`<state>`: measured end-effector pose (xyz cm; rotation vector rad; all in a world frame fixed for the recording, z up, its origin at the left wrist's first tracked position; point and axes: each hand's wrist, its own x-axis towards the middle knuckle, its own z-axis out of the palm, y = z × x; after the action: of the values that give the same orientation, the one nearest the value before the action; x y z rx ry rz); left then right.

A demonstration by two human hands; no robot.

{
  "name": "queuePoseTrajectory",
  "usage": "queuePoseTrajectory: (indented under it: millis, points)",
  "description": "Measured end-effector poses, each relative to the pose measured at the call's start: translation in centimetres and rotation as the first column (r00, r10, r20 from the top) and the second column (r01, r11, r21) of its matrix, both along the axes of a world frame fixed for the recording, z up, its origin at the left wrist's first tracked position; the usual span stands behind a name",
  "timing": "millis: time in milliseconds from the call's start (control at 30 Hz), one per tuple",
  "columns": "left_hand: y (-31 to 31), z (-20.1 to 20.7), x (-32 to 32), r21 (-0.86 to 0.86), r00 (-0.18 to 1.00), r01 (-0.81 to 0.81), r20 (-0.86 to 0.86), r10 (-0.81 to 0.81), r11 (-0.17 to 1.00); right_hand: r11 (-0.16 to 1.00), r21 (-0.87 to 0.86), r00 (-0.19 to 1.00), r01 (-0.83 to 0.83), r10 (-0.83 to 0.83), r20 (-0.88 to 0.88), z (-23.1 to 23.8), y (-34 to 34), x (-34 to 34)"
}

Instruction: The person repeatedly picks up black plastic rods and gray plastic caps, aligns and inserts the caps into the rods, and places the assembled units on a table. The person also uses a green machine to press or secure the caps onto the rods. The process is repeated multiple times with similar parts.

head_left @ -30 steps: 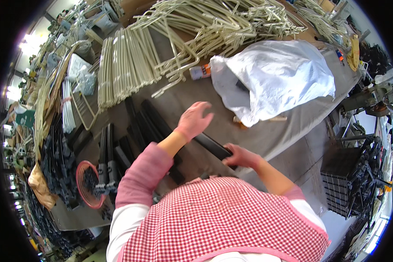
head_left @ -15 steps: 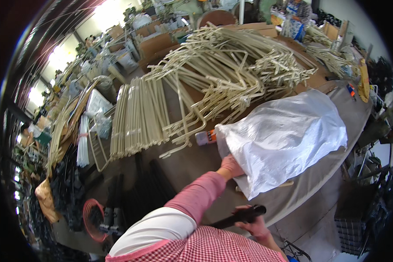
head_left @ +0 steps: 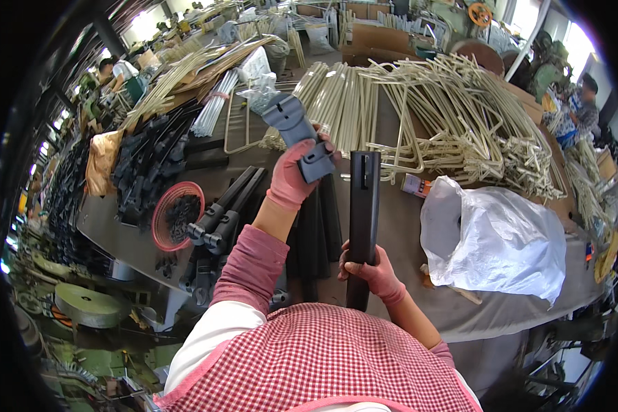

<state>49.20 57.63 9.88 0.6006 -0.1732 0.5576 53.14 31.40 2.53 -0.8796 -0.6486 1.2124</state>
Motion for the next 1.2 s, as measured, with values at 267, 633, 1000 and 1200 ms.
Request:
queuePoseTrajectory:
  millis: [267, 633, 1000, 1200]
  points:
    - [2.4, 3.6, -8.8, 0.03, 0.996, -0.004, 0.093, 0.001, 1.0, 0.993, -0.002, 0.993, -0.116, 0.116, 0.025, 3.5, 1.3, -5.3]
    - [2.4, 4.8, -13.1, -0.233, 0.973, -0.223, 0.0, 0.229, 0.947, 0.808, 0.286, 0.147, 0.515, -0.411, 0.9, 6.3, 2.2, -9.7]
    - [2.2, 4.4, -15.9, 0.114, 0.947, -0.183, -0.247, 0.206, 0.977, 0.842, 0.388, -0.288, 0.376, -0.292, 0.912, 9.5, 2.2, -7.9]
    - [-3.9, -6.9, -21.1, -0.029, 0.819, -0.277, -0.53, 0.22, 0.96, 0.921, 0.358, -0.343, 0.152, -0.291, 0.893, 4.8, 5.8, -5.3]
